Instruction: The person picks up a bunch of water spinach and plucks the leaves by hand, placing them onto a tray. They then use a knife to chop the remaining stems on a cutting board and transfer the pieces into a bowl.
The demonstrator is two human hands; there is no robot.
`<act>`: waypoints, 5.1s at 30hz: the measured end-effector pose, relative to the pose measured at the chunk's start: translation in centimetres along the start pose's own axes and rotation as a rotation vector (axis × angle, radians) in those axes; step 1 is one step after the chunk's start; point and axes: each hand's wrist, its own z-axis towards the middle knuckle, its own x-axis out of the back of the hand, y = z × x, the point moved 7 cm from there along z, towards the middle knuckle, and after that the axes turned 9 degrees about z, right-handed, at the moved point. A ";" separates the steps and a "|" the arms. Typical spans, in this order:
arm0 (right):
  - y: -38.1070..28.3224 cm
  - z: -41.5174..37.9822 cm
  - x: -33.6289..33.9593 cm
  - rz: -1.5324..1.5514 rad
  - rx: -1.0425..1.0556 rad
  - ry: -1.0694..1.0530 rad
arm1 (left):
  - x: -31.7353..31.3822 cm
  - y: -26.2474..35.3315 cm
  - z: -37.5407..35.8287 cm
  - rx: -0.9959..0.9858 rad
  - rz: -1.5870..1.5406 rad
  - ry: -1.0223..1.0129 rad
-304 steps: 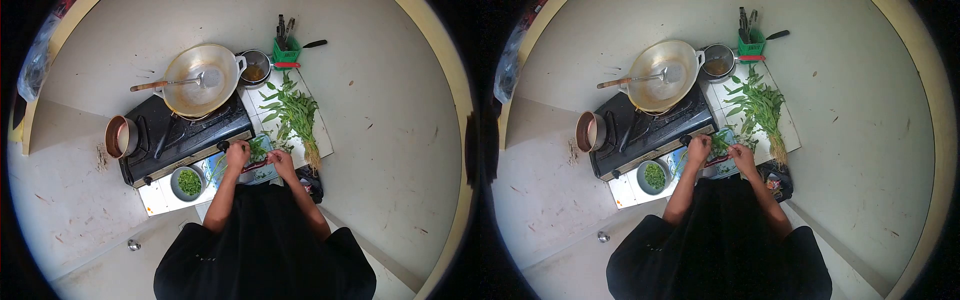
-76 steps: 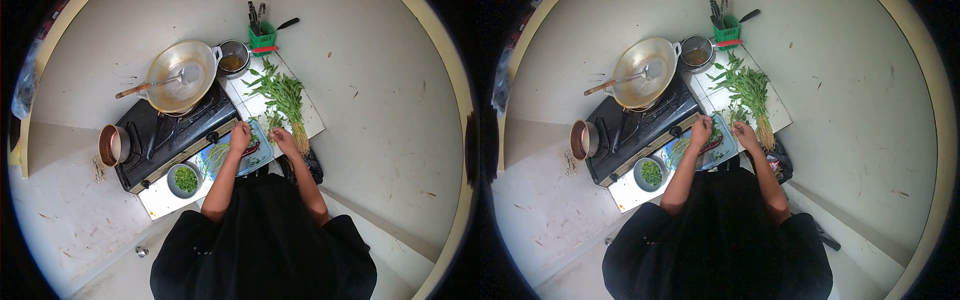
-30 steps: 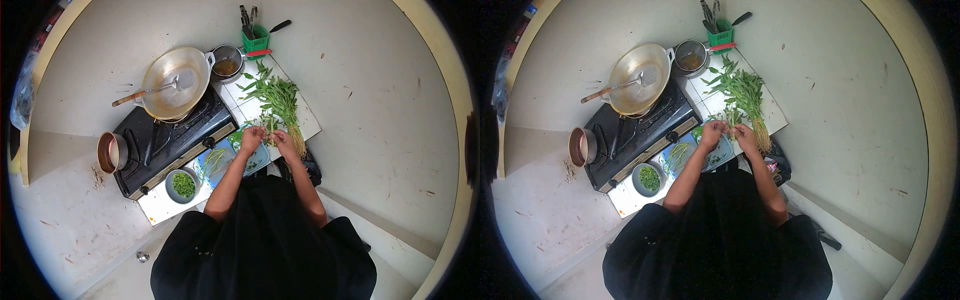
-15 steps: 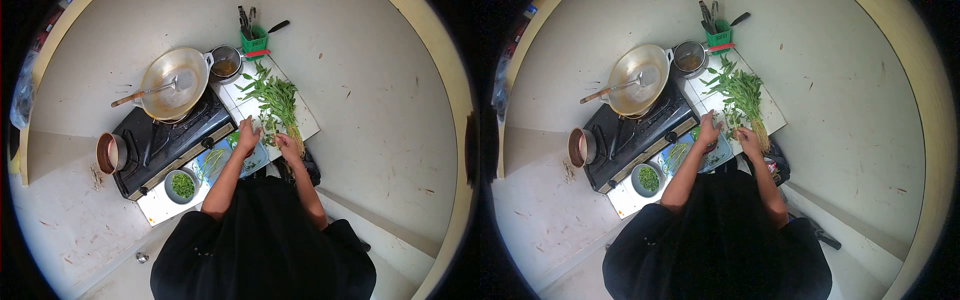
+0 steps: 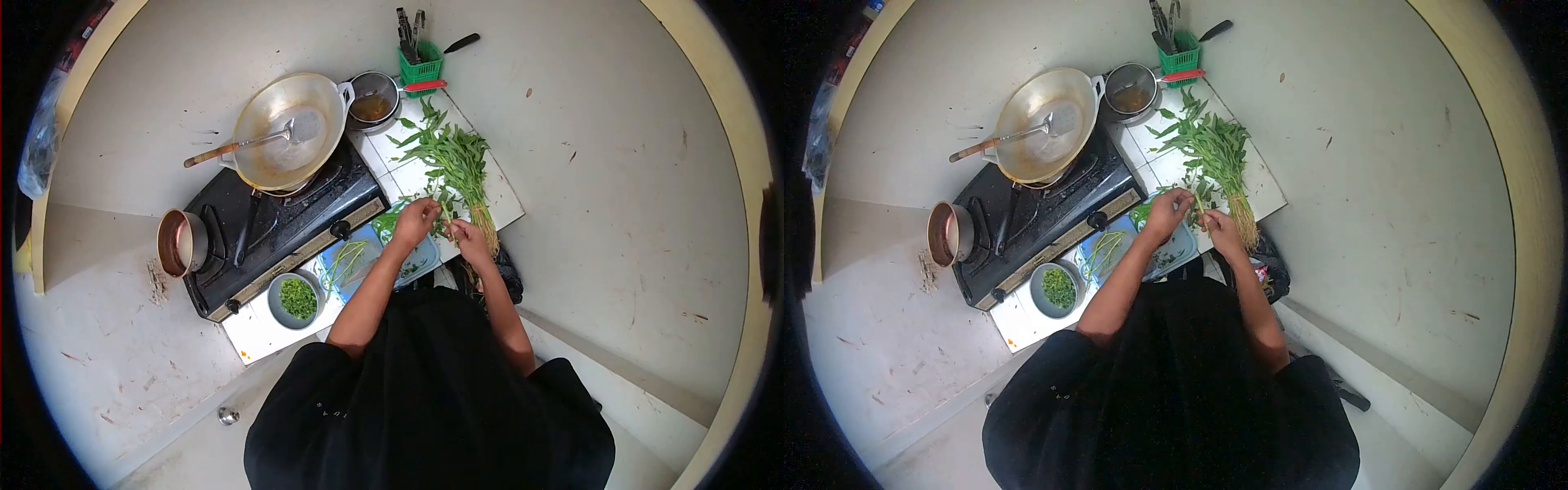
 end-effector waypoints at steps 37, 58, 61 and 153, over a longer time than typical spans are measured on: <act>-1.1 -1.1 -0.1 0.023 -0.129 -0.072 | 5.7 -3.0 -1.9 -0.098 0.488 0.273; 0.5 -0.7 -3.2 0.118 -0.156 -0.117 | -0.1 -4.0 -5.3 0.335 -0.612 -0.001; 0.5 -0.7 -3.0 0.128 -0.163 -0.089 | -0.2 -3.8 -5.3 0.367 -0.626 -0.022; -4.1 11.3 1.5 0.015 0.234 0.202 | 12.3 -9.4 -17.5 0.332 0.223 0.426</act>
